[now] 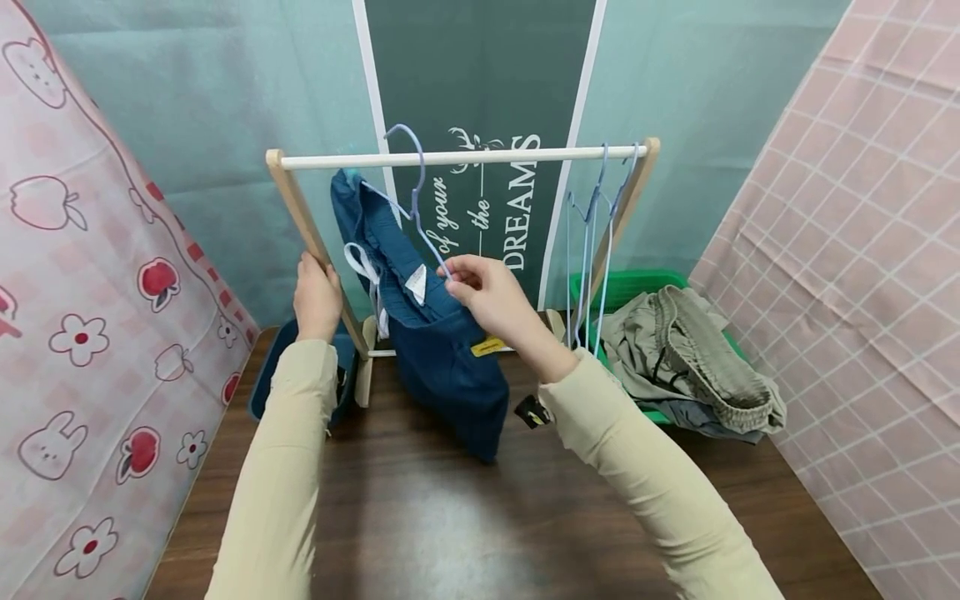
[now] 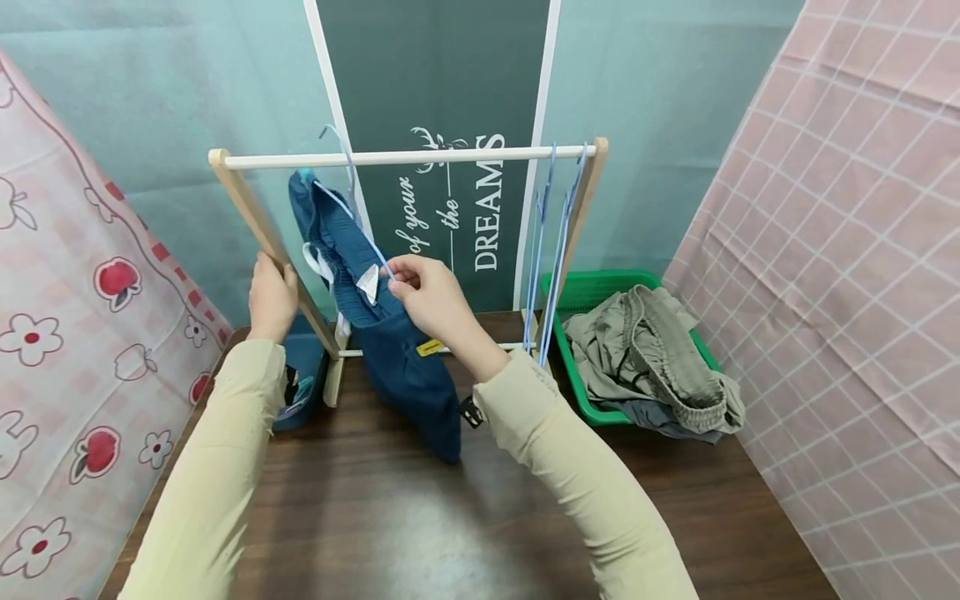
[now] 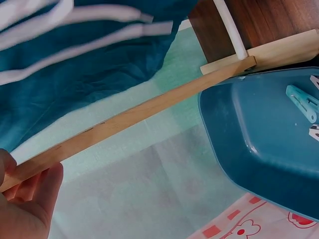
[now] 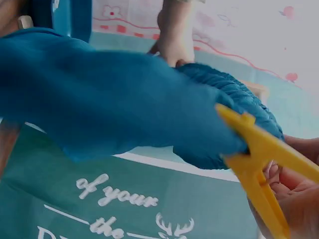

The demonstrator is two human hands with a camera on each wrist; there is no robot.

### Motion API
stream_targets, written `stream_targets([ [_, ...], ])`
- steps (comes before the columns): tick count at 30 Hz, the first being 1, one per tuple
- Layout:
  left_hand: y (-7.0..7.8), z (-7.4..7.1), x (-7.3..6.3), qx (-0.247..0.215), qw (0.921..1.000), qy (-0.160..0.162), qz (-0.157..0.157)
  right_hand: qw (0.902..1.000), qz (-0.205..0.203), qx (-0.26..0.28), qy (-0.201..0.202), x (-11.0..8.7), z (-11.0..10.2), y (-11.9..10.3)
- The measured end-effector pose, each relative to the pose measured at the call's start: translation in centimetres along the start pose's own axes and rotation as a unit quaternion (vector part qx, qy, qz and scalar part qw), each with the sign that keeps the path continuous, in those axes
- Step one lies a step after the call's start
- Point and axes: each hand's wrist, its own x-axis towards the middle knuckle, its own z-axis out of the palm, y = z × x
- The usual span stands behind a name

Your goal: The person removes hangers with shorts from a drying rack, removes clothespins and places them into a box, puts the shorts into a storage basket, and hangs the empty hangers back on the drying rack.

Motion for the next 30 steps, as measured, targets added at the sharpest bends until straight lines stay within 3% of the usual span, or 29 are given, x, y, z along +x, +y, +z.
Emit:
stream_targets([
  [5, 0.0, 0.1, 0.0, 0.009, 0.9999, 0.007, 0.011, 0.9992, -0.007, -0.016, 0.035, -2.4, -1.9, 0.7],
  [9, 0.0, 0.1, -0.1, 0.009, 0.9999, 0.010, 0.009, 0.9982, 0.012, -0.001, 0.058, -4.2, -3.5, 1.4],
  [18, 0.2, 0.1, -0.2, -0.005, 1.0000, -0.003, 0.003, 0.9979, 0.041, 0.009, 0.050, -8.6, -6.1, 3.5],
  [24, 0.1, 0.3, -0.1, -0.004, 1.0000, -0.006, -0.002, 0.9974, 0.019, 0.005, 0.069, -11.4, -7.8, 4.7],
  [30, 0.2, 0.3, -0.2, -0.001, 1.0000, -0.002, -0.004, 0.9889, -0.057, 0.085, 0.107, -13.3, -9.8, 7.4],
])
